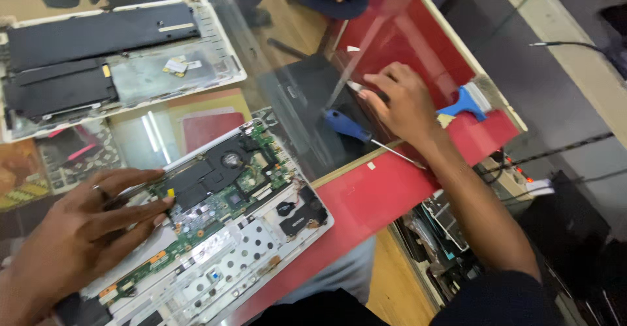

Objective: The person uses a screwdriver to remove screws from the internal components of a disassembled laptop. They then use a metal spudger to pry and disconnect parts within the laptop chassis.

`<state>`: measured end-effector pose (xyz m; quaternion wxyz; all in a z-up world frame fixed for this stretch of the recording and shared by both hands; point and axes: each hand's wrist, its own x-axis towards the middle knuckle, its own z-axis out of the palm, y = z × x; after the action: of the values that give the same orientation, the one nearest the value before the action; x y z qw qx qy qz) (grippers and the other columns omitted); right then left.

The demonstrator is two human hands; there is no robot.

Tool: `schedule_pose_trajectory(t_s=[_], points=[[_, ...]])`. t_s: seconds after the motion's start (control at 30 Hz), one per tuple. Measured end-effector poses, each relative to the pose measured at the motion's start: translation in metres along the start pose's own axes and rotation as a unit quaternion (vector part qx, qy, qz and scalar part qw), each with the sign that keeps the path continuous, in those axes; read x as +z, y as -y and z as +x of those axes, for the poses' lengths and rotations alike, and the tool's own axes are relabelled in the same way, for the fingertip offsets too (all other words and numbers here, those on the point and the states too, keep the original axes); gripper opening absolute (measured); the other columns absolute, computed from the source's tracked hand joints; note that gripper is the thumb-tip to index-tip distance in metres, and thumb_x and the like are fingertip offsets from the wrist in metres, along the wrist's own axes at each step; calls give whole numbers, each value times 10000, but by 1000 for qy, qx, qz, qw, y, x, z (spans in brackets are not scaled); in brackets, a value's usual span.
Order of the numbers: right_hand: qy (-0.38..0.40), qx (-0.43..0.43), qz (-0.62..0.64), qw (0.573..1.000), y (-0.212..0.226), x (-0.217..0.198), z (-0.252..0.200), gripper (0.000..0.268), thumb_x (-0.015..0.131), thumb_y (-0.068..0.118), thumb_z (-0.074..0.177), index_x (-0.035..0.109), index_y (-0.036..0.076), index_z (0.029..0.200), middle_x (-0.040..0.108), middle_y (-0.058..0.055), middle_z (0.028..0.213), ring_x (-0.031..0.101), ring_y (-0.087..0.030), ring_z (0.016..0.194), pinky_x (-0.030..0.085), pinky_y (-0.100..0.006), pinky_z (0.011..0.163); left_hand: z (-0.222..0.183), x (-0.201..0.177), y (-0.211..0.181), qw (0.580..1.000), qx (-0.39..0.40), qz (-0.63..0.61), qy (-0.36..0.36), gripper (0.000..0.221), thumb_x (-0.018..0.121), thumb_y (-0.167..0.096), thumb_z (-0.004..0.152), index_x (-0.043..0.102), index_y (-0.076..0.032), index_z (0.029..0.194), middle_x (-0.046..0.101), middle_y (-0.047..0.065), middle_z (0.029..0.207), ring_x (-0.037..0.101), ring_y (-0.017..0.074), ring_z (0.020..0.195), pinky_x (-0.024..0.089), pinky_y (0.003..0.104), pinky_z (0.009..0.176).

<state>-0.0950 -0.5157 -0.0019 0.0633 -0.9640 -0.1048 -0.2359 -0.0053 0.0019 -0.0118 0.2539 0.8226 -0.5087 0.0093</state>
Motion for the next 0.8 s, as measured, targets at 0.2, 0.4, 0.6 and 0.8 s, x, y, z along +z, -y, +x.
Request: schedule_pose_trajectory(t_s=[0.2, 0.4, 0.6, 0.8], points=[[57, -4, -69, 996, 68, -17, -20, 422, 824, 496, 894, 746, 107, 1041, 629, -78, 914, 681, -326, 847, 530, -458, 697, 6, -7, -9, 998, 36, -38, -20, 276, 685, -214, 888, 798, -152, 1132, 655, 185, 1343, 739, 236, 901, 578, 482, 761], [124, 45, -94, 987, 70, -35, -17, 352, 774, 395, 943, 701, 95, 1113, 746, -94, 1014, 719, -337, 857, 521, -465, 720, 5, -13, -8, 996, 65, -62, -26, 242, 648, -218, 952, 783, -96, 1110, 635, 230, 1355, 671, 363, 1072, 590, 511, 722], [-177, 202, 370, 889, 97, -56, 36, 283, 563, -95, 1070, 463, 96, 1253, 609, -136, 1253, 703, -256, 967, 575, -306, 680, 21, -21, -23, 988, 15, -135, -71, 264, 622, -199, 986, 734, -99, 1203, 738, 145, 1212, 725, 274, 1053, 650, 391, 819], [-184, 66, 575, 794, 204, -26, 118, 450, 781, 288, 1002, 499, 42, 1250, 623, -164, 1040, 708, -296, 922, 675, -461, 717, 32, -22, -32, 954, -30, -296, -24, 362, 561, -254, 1009, 662, -72, 1306, 731, 131, 1286, 724, 306, 1204, 618, 442, 969]])
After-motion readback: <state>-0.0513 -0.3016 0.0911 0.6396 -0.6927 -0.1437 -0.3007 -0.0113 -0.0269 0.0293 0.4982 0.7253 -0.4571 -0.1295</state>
